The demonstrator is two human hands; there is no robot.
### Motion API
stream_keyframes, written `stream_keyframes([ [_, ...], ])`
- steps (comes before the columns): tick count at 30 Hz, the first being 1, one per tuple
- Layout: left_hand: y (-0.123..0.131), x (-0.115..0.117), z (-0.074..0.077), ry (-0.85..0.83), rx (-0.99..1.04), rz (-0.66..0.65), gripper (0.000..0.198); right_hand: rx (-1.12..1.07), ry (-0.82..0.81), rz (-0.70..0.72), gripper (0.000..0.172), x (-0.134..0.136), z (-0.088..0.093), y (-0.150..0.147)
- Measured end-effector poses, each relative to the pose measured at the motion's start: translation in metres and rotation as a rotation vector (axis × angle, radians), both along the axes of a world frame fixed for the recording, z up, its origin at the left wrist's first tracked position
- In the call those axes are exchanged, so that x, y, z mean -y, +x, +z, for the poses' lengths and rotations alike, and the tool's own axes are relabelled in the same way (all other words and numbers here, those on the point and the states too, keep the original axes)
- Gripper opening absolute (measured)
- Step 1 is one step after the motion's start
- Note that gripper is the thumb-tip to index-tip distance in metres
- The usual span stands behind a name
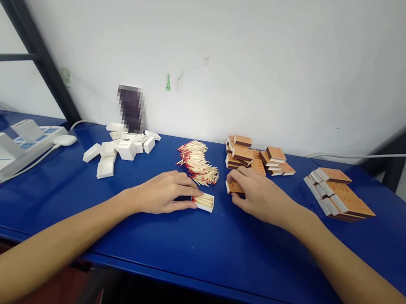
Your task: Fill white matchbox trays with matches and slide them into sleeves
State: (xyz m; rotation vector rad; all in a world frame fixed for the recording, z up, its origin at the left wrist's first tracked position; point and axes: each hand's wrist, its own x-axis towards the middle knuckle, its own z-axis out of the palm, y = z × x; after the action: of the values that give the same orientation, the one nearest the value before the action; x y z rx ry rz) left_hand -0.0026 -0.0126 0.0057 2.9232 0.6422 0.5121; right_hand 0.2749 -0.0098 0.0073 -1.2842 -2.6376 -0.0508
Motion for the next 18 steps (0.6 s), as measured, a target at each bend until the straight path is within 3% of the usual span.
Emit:
stream_keyframes([
  [6, -0.004, -0.003, -0.004, -0.004, 0.044, 0.082, 0.040, -0.029, -0.117, 0.087, 0.012, 0.014, 0.014, -0.010],
  [12, -0.003, -0.004, -0.004, 0.024, 0.173, 0.026, 0.028, -0.110, -0.182, 0.146, 0.012, 0.019, 0.014, -0.014],
  [18, -0.002, -0.003, -0.004, -0.007, 0.128, 0.002, 0.024, -0.114, -0.179, 0.168, 0.013, 0.018, 0.012, -0.013],
])
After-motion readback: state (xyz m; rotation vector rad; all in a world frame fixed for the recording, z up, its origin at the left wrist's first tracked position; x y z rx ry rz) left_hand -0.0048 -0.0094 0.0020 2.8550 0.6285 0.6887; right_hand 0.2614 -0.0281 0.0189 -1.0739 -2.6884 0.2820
